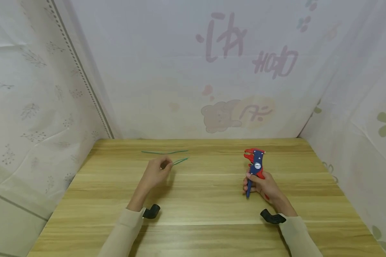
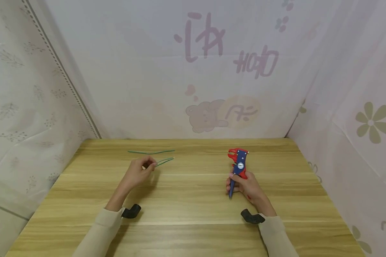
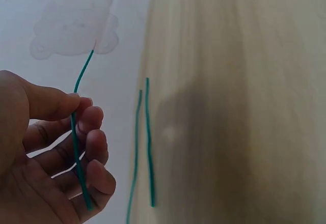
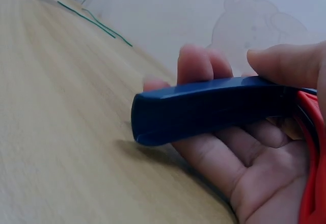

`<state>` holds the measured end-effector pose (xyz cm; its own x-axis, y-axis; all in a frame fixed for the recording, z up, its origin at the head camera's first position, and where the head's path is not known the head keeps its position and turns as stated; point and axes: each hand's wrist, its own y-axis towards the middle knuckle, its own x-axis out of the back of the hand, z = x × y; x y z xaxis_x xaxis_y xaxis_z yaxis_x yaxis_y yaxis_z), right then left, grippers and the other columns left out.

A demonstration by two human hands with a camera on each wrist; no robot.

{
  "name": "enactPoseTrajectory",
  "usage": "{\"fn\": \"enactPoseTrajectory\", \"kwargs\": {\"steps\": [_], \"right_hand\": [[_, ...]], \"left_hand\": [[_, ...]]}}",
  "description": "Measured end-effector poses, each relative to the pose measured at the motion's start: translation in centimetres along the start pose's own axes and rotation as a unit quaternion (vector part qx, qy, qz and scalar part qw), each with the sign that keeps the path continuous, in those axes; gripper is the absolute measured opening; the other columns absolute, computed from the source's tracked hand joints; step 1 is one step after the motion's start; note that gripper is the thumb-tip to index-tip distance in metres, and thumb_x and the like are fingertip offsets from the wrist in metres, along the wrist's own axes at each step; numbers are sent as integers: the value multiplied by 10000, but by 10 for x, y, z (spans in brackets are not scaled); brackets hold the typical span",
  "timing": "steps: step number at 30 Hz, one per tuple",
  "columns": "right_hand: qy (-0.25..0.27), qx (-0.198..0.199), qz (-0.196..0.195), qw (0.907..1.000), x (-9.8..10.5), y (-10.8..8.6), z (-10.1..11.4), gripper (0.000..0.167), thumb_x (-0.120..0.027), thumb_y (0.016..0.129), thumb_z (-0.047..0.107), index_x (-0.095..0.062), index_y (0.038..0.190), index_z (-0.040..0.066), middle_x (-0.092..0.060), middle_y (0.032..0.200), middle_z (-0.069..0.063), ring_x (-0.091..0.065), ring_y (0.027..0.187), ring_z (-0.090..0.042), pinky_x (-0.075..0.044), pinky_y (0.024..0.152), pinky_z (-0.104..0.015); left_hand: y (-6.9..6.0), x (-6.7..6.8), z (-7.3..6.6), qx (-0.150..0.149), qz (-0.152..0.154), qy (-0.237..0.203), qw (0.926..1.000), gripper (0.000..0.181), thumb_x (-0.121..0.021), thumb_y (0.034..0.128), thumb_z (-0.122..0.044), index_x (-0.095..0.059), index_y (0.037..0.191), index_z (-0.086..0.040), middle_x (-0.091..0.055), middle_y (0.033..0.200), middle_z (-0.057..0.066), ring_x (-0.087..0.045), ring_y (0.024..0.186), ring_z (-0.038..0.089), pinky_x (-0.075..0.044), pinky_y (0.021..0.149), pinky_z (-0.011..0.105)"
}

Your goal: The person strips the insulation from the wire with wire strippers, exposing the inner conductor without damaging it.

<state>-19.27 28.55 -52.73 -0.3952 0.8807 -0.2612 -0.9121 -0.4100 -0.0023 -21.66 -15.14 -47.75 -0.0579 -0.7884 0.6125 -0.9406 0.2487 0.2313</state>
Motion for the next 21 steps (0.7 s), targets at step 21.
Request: {"fn": "enactPoseTrajectory", "kwargs": {"steps": [21], "right_hand": [[154, -67, -2, 9999, 1, -1, 1, 372, -478, 1117, 110, -299, 1343, -124, -687, 925, -108, -718, 788, -226, -610, 822, -525]], "left_hand": [[-5, -7, 15, 664, 610, 592, 9942, 56, -721, 962, -52, -774, 978, -58, -699, 1060, 110, -667, 1004, 295, -565, 895, 489]]}}
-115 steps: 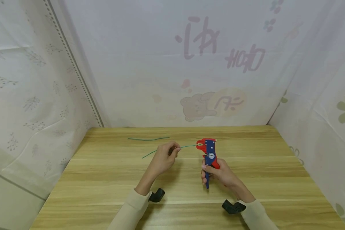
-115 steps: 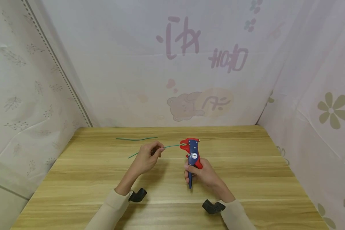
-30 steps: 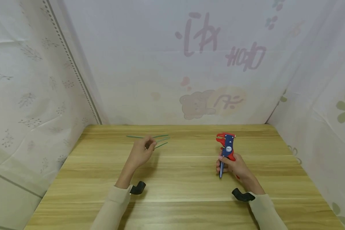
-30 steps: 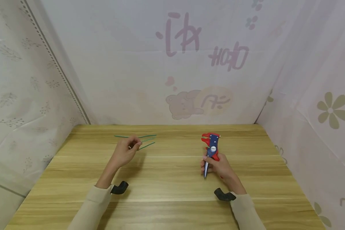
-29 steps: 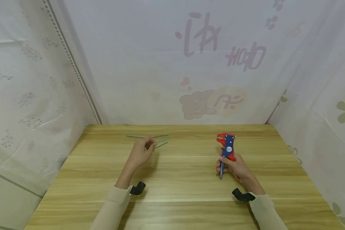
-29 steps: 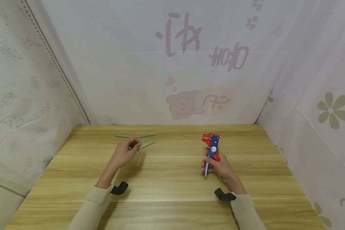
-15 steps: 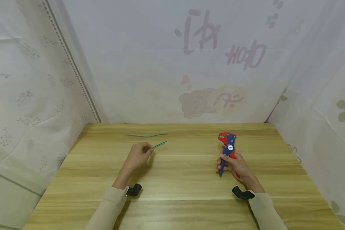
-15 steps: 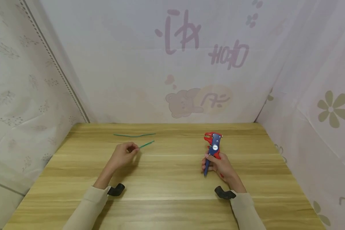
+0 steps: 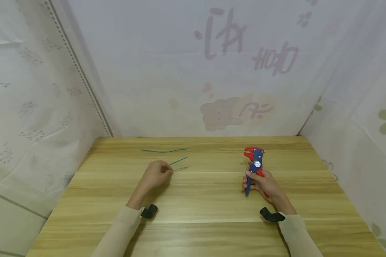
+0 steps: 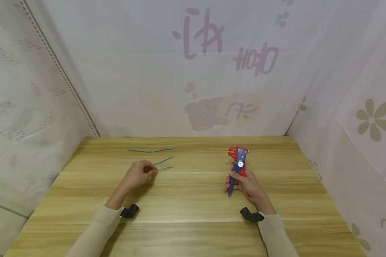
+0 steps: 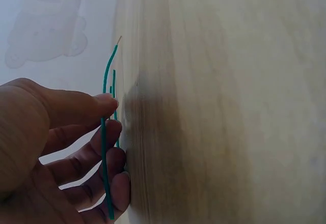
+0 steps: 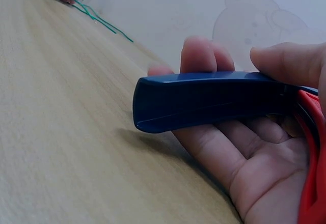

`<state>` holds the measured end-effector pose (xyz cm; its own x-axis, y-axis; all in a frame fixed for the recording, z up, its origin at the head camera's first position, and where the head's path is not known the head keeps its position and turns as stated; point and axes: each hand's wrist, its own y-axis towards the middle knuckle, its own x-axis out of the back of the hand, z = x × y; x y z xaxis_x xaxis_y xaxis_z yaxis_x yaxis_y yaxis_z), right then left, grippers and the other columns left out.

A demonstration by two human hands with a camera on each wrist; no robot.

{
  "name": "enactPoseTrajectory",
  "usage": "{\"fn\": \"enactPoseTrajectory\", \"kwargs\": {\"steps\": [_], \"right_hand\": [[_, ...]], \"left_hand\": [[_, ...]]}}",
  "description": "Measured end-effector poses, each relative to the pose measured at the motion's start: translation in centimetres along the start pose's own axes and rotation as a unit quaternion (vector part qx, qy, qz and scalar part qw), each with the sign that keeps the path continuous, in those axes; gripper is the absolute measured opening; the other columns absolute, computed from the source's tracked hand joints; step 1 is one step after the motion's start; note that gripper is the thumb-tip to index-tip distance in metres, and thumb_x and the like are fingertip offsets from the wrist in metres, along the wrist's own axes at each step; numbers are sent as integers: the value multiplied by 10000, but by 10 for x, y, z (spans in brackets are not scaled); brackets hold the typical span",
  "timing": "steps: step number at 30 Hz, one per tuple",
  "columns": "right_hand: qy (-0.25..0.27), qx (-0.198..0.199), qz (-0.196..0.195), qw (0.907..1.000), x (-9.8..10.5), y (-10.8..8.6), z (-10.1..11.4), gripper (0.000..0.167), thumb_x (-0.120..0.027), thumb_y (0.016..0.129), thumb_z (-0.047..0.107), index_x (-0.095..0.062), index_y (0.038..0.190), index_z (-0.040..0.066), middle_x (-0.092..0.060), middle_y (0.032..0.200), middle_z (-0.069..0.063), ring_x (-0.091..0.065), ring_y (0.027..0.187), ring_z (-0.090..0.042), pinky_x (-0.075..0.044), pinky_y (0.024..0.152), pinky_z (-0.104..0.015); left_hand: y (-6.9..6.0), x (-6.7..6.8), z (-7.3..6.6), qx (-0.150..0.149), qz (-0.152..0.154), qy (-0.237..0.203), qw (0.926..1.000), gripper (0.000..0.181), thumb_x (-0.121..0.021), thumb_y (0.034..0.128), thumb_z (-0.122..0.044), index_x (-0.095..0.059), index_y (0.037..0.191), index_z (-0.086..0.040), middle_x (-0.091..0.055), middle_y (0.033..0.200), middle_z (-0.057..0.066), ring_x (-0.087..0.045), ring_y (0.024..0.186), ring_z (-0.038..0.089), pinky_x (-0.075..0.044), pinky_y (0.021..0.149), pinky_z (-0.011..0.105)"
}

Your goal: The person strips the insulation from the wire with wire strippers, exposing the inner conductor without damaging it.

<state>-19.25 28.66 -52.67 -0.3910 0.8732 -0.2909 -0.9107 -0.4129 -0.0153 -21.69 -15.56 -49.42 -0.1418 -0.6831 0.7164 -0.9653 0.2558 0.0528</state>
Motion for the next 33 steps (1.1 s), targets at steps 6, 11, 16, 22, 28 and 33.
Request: {"fn": "enactPoseTrajectory", "kwargs": {"steps": [6, 11, 16, 22, 28, 33], "right_hand": [[-39, -28, -59, 10000, 0, 0, 1, 410, -488, 1116, 126, -280, 1364, -125, -684, 925, -107, -715, 788, -222, -608, 828, -528], [-27, -24, -20, 10000, 0, 0, 0, 389, -486, 1117, 125, -299, 1347, -128, -687, 928, -107, -717, 793, -224, -608, 830, -524], [-73, -29, 2, 10000, 2, 0, -2, 407, -481, 1120, 134, -281, 1349, -136, -689, 930, -106, -717, 793, -221, -609, 830, -521], [-130, -71, -73, 9999, 2, 0, -2, 415, -473, 1122, 130, -265, 1363, -136, -690, 926, -104, -717, 788, -218, -612, 826, -514], [-172, -196, -173, 9995, 0, -1, -1, 461, -495, 1117, 156, -246, 1371, -138, -693, 920, -98, -715, 782, -217, -615, 829, -495], [-180, -221, -174, 9994, 0, 0, -1, 469, -496, 1118, 161, -242, 1371, -142, -695, 919, -97, -715, 782, -215, -616, 828, -490]], "left_hand": [[1, 1, -5, 45, 179, 310, 9993, 61, -724, 945, -38, -758, 956, -87, -679, 988, 67, -646, 918, 231, -563, 832, 439], [0, 2, -6, -74, 167, 339, 9993, 45, -727, 940, -35, -754, 954, -69, -670, 949, 49, -621, 879, 206, -552, 809, 418], [2, 3, -5, -244, -17, 249, 9994, 36, -722, 959, -48, -755, 976, -51, -691, 943, 44, -616, 870, 214, -546, 793, 402], [8, 3, -4, -394, -315, -37, 9987, 80, -702, 974, -34, -728, 1041, 1, -735, 1025, 100, -683, 1015, 316, -572, 901, 475], [18, 0, 2, -427, -479, -51, 9979, 188, -712, 979, -63, -708, 1130, 48, -736, 1046, 122, -681, 1000, 303, -570, 886, 480], [26, -1, 8, -251, -323, -217, 9989, 202, -719, 966, -62, -712, 1129, 56, -737, 1084, 169, -697, 1029, 339, -569, 922, 500]]}}
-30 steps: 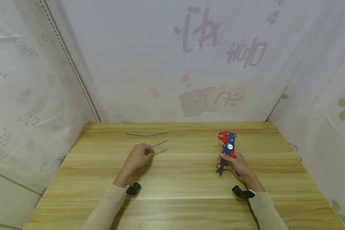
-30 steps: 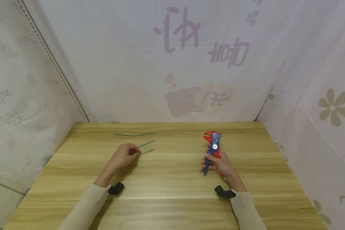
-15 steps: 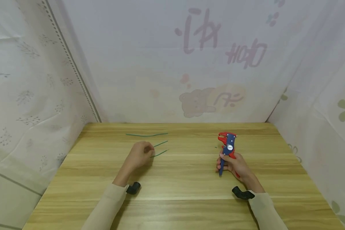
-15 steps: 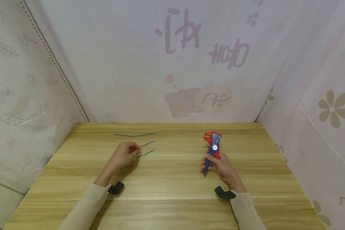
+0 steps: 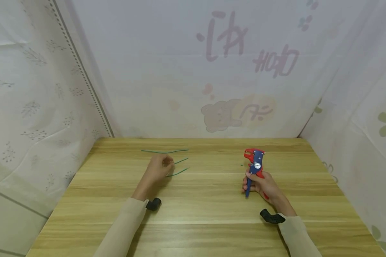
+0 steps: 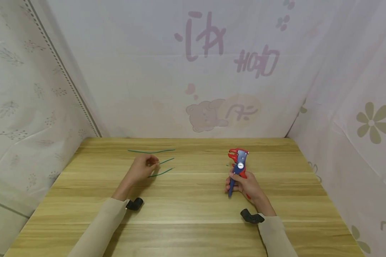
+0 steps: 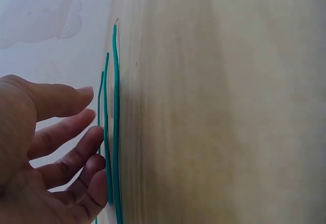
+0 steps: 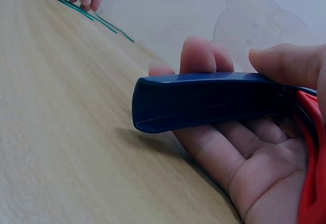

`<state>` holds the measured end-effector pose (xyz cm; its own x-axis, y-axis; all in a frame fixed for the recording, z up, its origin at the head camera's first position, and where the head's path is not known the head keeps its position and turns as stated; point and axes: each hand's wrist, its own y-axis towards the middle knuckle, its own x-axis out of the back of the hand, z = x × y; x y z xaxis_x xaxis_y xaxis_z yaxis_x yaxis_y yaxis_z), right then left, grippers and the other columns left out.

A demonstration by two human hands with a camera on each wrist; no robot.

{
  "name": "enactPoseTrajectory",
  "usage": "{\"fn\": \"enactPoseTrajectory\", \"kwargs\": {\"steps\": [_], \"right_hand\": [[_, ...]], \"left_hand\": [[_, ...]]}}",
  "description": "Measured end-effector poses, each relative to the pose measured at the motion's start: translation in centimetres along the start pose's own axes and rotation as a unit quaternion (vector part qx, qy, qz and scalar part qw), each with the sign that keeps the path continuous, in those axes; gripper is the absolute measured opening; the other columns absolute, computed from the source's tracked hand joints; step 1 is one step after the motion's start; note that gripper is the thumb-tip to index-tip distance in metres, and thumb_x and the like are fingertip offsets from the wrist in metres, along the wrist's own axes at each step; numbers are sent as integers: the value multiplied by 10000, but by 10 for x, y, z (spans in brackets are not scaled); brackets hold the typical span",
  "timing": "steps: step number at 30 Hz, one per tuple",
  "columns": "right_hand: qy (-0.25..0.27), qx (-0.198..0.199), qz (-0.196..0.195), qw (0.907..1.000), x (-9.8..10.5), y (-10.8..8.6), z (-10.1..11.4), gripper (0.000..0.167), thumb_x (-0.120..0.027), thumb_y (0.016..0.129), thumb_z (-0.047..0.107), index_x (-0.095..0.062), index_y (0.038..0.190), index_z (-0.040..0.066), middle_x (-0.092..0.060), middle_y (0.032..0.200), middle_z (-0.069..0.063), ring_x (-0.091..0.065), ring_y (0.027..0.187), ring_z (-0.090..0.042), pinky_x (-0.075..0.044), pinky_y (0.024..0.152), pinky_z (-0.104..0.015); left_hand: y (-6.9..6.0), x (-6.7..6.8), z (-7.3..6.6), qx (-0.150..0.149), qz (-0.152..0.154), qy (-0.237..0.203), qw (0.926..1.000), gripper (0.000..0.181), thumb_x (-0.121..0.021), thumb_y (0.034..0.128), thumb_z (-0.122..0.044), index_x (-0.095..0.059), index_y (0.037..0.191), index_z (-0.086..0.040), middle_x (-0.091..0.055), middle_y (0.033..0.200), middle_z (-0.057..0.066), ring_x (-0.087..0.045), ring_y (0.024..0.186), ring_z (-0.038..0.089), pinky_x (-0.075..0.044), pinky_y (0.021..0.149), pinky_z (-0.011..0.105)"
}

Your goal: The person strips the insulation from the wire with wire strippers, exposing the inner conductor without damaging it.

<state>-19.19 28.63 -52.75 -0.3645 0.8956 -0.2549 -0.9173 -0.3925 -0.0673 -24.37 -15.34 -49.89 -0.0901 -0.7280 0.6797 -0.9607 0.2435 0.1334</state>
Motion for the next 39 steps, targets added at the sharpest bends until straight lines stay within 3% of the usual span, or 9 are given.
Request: {"fn": "enactPoseTrajectory", "kwargs": {"steps": [6, 9, 14, 19, 23, 31, 36, 39], "right_hand": [[7, -22, 28, 10000, 0, 2, -1, 448, -488, 1119, 153, -256, 1359, -146, -692, 918, -99, -712, 781, -212, -612, 832, -507], [2, -12, 61, 10000, 1, 2, -2, 439, -489, 1120, 156, -267, 1357, -140, -690, 923, -100, -712, 784, -210, -611, 834, -509], [2, 50, 118, 9999, 1, 3, -2, 436, -488, 1120, 155, -271, 1352, -145, -685, 923, -99, -711, 788, -211, -612, 832, -507], [18, 104, 220, 9997, 1, 3, -3, 385, -478, 1121, 141, -310, 1316, -146, -683, 921, -95, -710, 795, -217, -611, 834, -512], [9, 77, 217, 9997, 1, 4, -3, 377, -476, 1123, 143, -319, 1301, -149, -684, 921, -93, -708, 796, -214, -610, 837, -514], [-164, -20, 120, 9998, -2, 6, 0, 443, -498, 1117, 160, -290, 1324, -171, -685, 904, -93, -711, 782, -218, -612, 828, -512], [-255, -61, 134, 9996, -2, 5, 2, 467, -516, 1112, 176, -303, 1330, -178, -681, 898, -88, -715, 787, -225, -610, 833, -510], [-359, -154, 109, 9992, -2, 2, 3, 465, -530, 1108, 194, -331, 1321, -168, -690, 902, -93, -728, 800, -248, -610, 837, -506]], "left_hand": [[4, 1, 4, 302, 230, -207, 9991, 192, -715, 936, -61, -729, 1112, 17, -710, 1119, 158, -642, 1072, 338, -535, 948, 530], [4, 1, 5, 305, 258, -191, 9990, 159, -710, 931, -42, -728, 1081, 6, -691, 1090, 150, -615, 1041, 318, -527, 931, 519], [4, -2, 5, 277, 141, -101, 9995, 69, -726, 929, -19, -733, 993, 5, -682, 990, 120, -595, 938, 272, -523, 862, 449], [3, -5, 3, 433, -15, -50, 9990, 33, -738, 929, -12, -726, 905, 8, -664, 851, 71, -571, 811, 217, -495, 743, 359], [3, -6, 1, 498, -127, 81, 9986, 51, -745, 924, -5, -729, 877, -15, -654, 817, 52, -566, 817, 217, -493, 763, 369], [1, -4, 1, 499, -66, 165, 9986, 43, -734, 951, -47, -725, 916, -23, -652, 869, 55, -569, 885, 235, -494, 856, 432], [-3, 0, -3, 567, 106, -126, 9983, 45, -678, 993, -52, -685, 985, -9, -667, 925, 81, -597, 863, 225, -529, 798, 397], [-4, -2, -5, 460, 103, -103, 9988, 34, -637, 1008, -27, -668, 1002, -14, -656, 919, 75, -582, 836, 209, -514, 754, 359]]}}
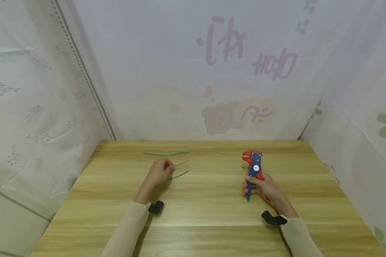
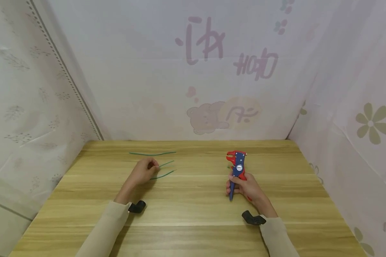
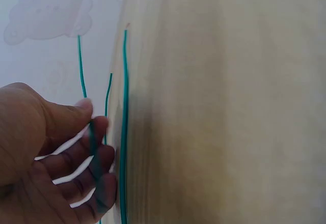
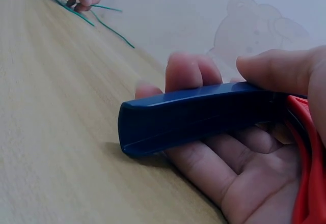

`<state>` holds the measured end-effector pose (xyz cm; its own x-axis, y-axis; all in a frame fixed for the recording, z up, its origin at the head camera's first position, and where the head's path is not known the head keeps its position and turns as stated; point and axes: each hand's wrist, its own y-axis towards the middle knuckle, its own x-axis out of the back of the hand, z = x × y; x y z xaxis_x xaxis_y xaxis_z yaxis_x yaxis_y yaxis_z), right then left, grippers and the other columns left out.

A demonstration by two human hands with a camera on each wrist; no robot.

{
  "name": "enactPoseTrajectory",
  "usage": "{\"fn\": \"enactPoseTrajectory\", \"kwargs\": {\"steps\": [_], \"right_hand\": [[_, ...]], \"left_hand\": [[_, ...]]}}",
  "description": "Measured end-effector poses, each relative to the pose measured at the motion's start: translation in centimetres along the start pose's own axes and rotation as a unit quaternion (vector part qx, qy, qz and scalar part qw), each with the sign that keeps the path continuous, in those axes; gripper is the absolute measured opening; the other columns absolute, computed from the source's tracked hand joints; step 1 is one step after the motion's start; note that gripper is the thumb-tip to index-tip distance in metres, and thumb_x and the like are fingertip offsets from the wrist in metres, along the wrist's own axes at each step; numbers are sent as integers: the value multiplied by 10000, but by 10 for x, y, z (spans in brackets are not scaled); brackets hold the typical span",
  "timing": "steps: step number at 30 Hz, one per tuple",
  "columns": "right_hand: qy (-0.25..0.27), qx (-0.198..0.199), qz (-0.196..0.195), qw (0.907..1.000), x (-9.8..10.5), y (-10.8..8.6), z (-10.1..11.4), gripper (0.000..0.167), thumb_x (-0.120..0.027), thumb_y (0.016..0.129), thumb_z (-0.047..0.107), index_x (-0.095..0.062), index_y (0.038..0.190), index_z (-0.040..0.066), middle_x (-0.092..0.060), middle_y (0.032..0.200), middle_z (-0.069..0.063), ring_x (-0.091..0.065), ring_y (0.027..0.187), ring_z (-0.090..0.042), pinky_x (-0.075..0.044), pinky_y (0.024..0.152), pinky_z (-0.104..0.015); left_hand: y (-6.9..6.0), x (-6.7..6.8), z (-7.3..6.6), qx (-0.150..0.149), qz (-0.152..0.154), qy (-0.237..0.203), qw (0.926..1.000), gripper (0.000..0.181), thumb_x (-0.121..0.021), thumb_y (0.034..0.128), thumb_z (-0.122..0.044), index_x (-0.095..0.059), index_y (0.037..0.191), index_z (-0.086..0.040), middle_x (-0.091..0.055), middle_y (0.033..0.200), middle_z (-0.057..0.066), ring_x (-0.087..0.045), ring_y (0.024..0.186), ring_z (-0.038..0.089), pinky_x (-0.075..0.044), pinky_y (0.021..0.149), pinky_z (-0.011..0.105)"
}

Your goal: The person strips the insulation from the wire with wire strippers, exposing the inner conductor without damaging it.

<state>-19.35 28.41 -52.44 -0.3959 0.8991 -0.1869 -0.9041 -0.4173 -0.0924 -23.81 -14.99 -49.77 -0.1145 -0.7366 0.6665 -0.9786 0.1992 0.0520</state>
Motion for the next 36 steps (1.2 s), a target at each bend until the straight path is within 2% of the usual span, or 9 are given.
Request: {"fn": "enactPoseTrajectory", "kwargs": {"steps": [4, 8, 12, 18, 24, 32, 36], "right_hand": [[-46, -42, -40, 10000, 1, -4, -1, 424, -536, 1105, 187, -368, 1296, -152, -689, 902, -94, -725, 797, -248, -609, 840, -508], [-65, -51, -88, 9999, 0, -5, 0, 454, -541, 1102, 180, -344, 1328, -160, -681, 902, -94, -718, 793, -240, -607, 845, -510], [-154, -97, -81, 9998, -2, -4, 2, 499, -556, 1096, 197, -331, 1368, -156, -693, 906, -91, -732, 809, -252, -618, 827, -479], [-155, -80, 141, 9997, -7, -4, 2, 507, -539, 1102, 172, -291, 1391, -163, -677, 915, -96, -720, 805, -240, -617, 820, -488], [-185, -126, 222, 9995, -13, -2, 4, 466, -551, 1096, 175, -328, 1342, -152, -675, 921, -103, -719, 808, -244, -616, 818, -498], [-149, -37, 373, 9992, -21, 2, 6, 474, -555, 1095, 171, -323, 1317, -178, -694, 920, -91, -731, 807, -245, -623, 807, -466], [-107, 31, 466, 9988, -24, 4, 7, 448, -550, 1096, 161, -333, 1296, -177, -691, 922, -93, -727, 801, -236, -624, 804, -465]], "left_hand": [[-2, -5, -3, -228, 52, 32, 9997, 27, -617, 1018, -10, -641, 1024, 1, -646, 915, 63, -577, 832, 195, -512, 755, 348], [-4, -6, -5, -392, 19, -55, 9992, 44, -626, 1022, -14, -629, 1020, 30, -660, 928, 72, -598, 844, 196, -532, 780, 364], [-8, -5, -5, -454, -46, -126, 9989, 47, -619, 1022, 0, -625, 1028, 46, -665, 949, 80, -607, 861, 195, -539, 797, 357], [-12, -7, -6, -557, -10, -194, 9983, 48, -621, 1031, -27, -633, 1044, 19, -657, 946, 78, -586, 805, 169, -514, 730, 288], [-13, -9, -15, -853, -90, -219, 9961, 101, -621, 1037, -60, -680, 1084, 7, -680, 980, 118, -593, 806, 171, -520, 720, 295], [-12, -9, -26, -982, -57, -168, 9950, 122, -605, 1046, -90, -686, 1077, -4, -688, 987, 135, -608, 844, 179, -540, 779, 334], [-10, -10, -31, -1102, -65, -128, 9938, 135, -606, 1048, -99, -686, 1082, 5, -687, 982, 139, -580, 809, 166, -519, 737, 305]]}}
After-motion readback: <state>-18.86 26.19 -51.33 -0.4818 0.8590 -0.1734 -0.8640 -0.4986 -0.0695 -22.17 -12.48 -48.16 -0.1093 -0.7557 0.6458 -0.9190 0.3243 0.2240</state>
